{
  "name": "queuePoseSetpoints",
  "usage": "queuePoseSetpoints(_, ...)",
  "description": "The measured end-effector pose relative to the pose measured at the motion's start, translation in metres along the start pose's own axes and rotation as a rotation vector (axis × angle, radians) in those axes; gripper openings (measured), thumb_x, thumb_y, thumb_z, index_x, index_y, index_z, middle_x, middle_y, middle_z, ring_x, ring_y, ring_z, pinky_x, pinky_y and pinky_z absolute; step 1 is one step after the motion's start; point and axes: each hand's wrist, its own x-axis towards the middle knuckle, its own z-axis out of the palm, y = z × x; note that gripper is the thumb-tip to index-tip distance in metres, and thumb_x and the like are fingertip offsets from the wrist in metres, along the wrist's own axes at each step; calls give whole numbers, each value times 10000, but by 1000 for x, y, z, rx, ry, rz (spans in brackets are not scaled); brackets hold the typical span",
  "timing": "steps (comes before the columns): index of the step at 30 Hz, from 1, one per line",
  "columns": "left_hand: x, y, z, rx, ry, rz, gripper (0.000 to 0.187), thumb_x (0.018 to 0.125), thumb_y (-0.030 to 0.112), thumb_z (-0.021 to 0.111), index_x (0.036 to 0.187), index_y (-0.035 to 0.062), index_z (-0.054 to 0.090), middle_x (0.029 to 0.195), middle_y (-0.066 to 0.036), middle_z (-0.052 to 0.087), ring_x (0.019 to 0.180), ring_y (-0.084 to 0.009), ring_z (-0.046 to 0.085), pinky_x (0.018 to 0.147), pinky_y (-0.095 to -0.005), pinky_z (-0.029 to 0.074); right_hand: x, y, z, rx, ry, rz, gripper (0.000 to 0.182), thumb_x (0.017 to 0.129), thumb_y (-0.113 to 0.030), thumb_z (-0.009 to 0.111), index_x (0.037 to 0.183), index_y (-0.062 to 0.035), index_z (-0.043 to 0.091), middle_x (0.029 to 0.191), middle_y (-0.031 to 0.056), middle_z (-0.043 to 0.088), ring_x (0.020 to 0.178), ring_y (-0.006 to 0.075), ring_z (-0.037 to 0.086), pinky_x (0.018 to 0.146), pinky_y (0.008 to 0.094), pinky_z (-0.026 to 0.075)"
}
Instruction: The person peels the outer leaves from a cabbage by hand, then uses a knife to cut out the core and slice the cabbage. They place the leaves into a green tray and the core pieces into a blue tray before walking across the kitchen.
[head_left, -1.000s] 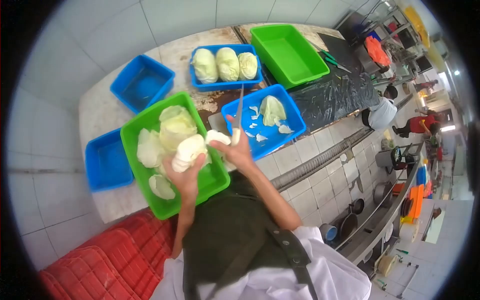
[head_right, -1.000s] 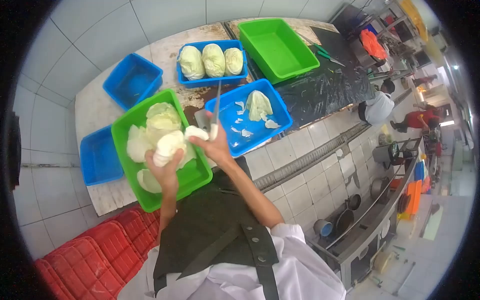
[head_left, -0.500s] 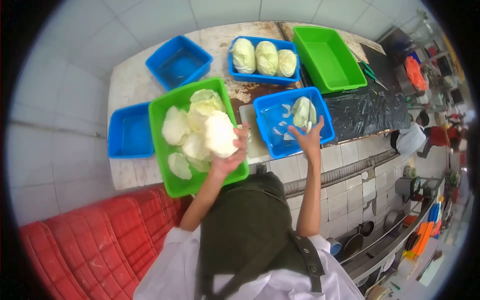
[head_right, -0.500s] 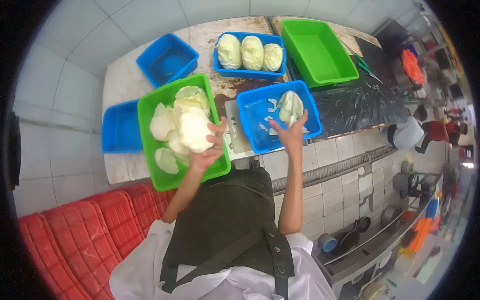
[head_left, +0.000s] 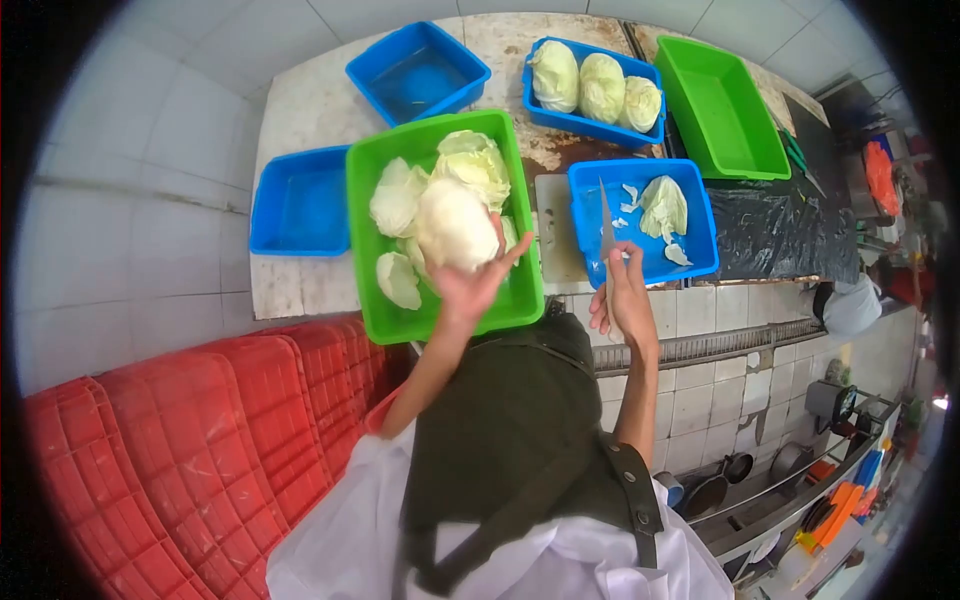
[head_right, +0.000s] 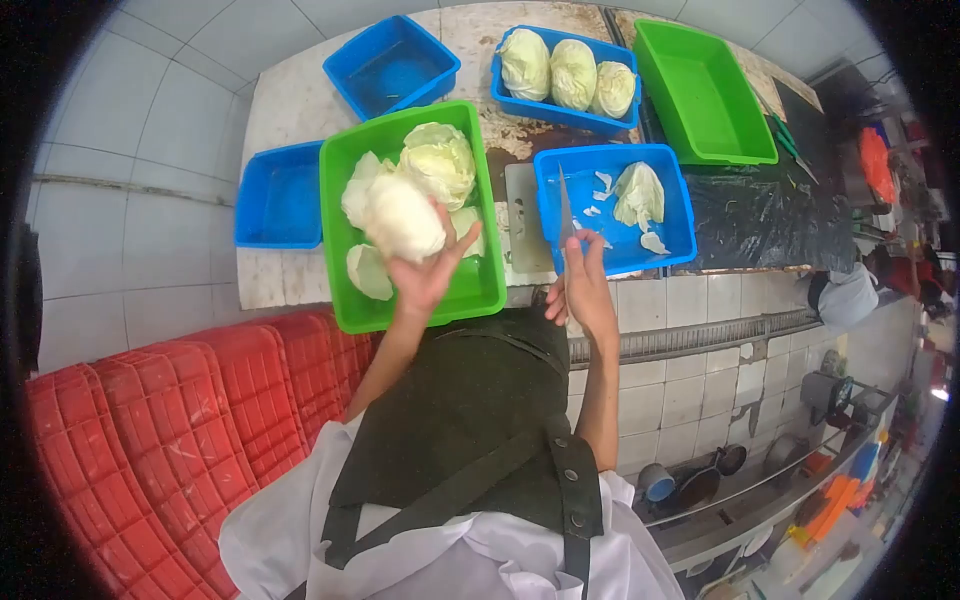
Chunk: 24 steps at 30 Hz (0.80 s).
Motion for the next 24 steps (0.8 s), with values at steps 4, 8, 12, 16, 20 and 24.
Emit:
queuePoseSetpoints(4,8,9,14,466,353,97,769,912,597,552,1500,166,308,1486,-93,420,1359,-332,414,1140,-654,241,2,19,11,149,-19,-28,463,1040,-495,316,1289,-107,354,587,113,555,399,202,576,311,269,398)
queuePoseSetpoints(8,1,17,-6,740,298,83,795,903,536,592,1505,118,285,1498,-114,401,1362,-344,407,1125,-661,274,-11,18,25,210,-62,-141,346,1055,-425,332,1181,-110,400,573,66,504,377,162,516,316,247,365)
queuePoseSetpoints(12,2,11,11,754,42,-75,874,828,447,695,1490,47,290,1481,-149,414,1354,-340,419,1120,-561,341,-36,13,41,221,-100,-309,203,1063,-302,386,1133,-112,398,578,-7,417,388,75,347,349,223,284)
queuePoseSetpoints(16,3,0,20,730,85,-135,888,778,401,723,1465,7,319,1431,-151,475,1311,-322,474,1108,-472,390,-45,3,58,119,-14,-408,197,1051,-245,436,1149,-80,391,597,-17,429,513,83,398,467,256,304)
queuePoseSetpoints(20,6,2,-3,790,8,-272,878,765,407,706,1460,19,333,1407,-146,497,1282,-308,502,1090,-467,405,-32,3,56,-10,34,-398,310,1021,-248,511,1214,-40,385,844,108,570,788,190,551,704,340,447)
queuePoseSetpoints(24,3,-16,3,663,132,-237,861,783,473,688,1441,22,364,1381,-140,517,1255,-292,528,1072,-452,430,-20,-3,65,100,121,-467,572,922,-300,673,1310,14,394,1148,204,567,1070,253,558,917,366,454)
